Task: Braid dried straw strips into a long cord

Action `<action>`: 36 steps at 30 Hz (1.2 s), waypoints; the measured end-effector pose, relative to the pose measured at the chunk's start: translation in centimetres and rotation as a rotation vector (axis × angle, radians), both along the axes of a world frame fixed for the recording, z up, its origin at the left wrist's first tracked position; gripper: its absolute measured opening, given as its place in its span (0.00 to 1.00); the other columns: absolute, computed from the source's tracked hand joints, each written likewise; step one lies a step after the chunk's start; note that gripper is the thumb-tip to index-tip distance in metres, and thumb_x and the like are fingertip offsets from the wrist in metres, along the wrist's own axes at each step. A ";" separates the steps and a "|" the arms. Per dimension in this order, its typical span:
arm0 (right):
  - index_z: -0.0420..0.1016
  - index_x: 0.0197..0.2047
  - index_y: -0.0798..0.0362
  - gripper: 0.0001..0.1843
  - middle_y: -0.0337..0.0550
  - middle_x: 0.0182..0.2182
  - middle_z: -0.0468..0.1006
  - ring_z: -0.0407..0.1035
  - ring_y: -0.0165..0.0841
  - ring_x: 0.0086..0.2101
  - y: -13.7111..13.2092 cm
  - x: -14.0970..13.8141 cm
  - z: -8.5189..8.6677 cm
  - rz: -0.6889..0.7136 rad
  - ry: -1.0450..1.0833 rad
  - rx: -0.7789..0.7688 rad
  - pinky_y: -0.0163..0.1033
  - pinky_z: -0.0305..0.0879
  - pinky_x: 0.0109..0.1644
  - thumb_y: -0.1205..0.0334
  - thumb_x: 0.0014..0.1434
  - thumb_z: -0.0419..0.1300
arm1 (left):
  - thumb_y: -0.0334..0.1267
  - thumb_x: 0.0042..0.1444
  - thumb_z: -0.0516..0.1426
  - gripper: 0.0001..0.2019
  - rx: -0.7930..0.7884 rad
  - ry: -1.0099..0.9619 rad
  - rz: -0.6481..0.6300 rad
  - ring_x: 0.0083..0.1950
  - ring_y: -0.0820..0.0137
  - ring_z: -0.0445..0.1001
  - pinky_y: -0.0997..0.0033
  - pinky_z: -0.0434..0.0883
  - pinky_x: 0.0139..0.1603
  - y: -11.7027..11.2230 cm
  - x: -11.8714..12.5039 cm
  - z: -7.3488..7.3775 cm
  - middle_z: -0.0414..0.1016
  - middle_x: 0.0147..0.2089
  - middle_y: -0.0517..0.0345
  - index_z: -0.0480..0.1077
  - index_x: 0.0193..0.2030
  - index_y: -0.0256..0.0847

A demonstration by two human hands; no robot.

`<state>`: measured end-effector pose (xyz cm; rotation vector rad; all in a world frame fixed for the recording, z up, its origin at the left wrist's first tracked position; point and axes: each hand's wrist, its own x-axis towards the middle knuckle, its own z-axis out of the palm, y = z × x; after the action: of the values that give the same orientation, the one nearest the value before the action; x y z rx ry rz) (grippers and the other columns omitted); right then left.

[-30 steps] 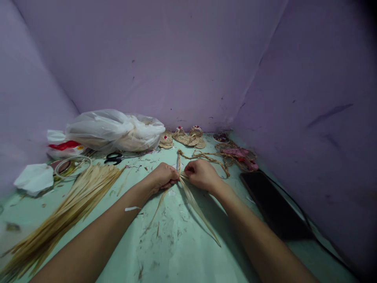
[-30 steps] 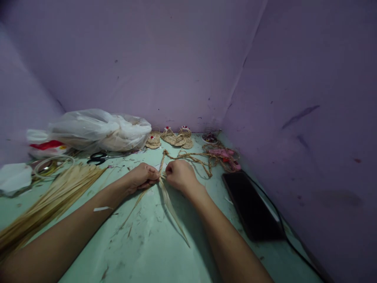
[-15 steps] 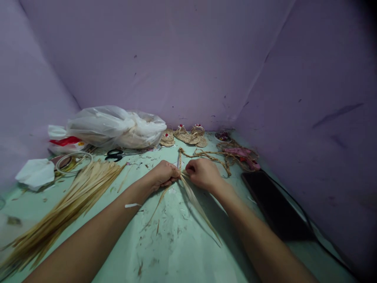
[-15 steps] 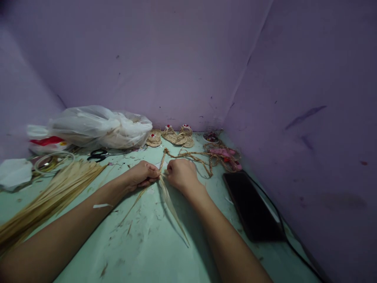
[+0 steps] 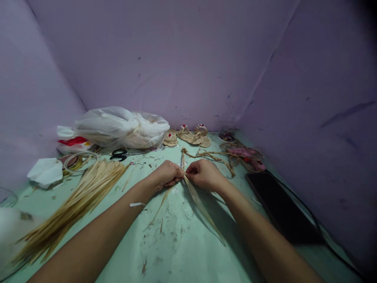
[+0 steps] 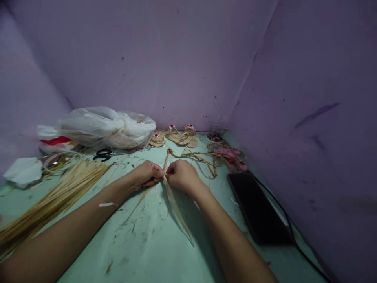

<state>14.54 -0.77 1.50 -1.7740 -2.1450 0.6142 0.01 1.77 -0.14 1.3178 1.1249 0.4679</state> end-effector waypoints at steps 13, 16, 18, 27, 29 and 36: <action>0.75 0.21 0.58 0.08 0.39 0.15 0.68 0.57 0.24 0.17 0.4 -0.1 -0.9 -0.171 0.173 -0.135 0.29 0.48 0.19 0.65 0.39 0.56 | 0.32 0.42 0.53 0.08 0.032 0.051 -0.081 0.09 0.81 0.50 0.80 0.43 0.10 0.3 -0.3 -0.2 0.56 0.10 0.65 0.61 0.15 0.35; 0.72 0.19 0.58 0.05 0.38 0.14 0.68 0.58 0.24 0.16 0.1 -0.4 -0.6 -0.211 0.379 -0.254 0.28 0.51 0.19 0.67 0.40 0.56 | 0.31 0.42 0.52 0.07 0.048 0.070 -0.062 0.09 0.81 0.50 0.79 0.44 0.10 0.2 -0.2 -0.3 0.57 0.10 0.64 0.63 0.17 0.34; 0.69 0.18 0.58 0.05 0.38 0.13 0.68 0.58 0.23 0.16 -0.1 -0.5 -0.2 -0.229 0.485 -0.322 0.27 0.54 0.19 0.68 0.42 0.56 | 0.31 0.41 0.52 0.07 0.065 0.089 -0.032 0.10 0.81 0.49 0.79 0.44 0.11 0.0 0.0 -0.3 0.56 0.09 0.65 0.64 0.16 0.34; 0.68 0.17 0.59 0.08 0.36 0.13 0.67 0.58 0.21 0.15 -0.2 -1.2 0.4 -0.310 0.762 -0.447 0.26 0.56 0.19 0.70 0.45 0.56 | 0.31 0.40 0.52 0.08 0.157 0.039 -0.075 0.12 0.82 0.52 0.80 0.50 0.14 0.7 -0.6 -1.2 0.58 0.10 0.64 0.68 0.16 0.34; 0.68 0.16 0.59 0.07 0.35 0.11 0.66 0.57 0.21 0.14 0.0 -1.2 0.1 -0.327 0.757 -0.420 0.27 0.55 0.19 0.70 0.43 0.57 | 0.30 0.40 0.52 0.08 0.163 0.027 -0.061 0.12 0.82 0.52 0.80 0.49 0.14 0.9 -0.6 -1.5 0.58 0.10 0.64 0.69 0.16 0.34; 0.61 0.21 0.55 0.10 0.32 0.12 0.65 0.59 0.23 0.15 0.4 -1.2 -1.0 -0.429 0.795 -0.389 0.29 0.59 0.21 0.71 0.38 0.62 | 0.32 0.41 0.53 0.08 0.159 0.005 -0.012 0.13 0.82 0.53 0.81 0.50 0.15 0.9 -0.2 -1.4 0.59 0.11 0.64 0.71 0.19 0.33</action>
<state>13.35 -0.42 0.55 -1.6698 -1.1298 1.3848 -0.23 2.62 -1.57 1.4635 1.1016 0.5544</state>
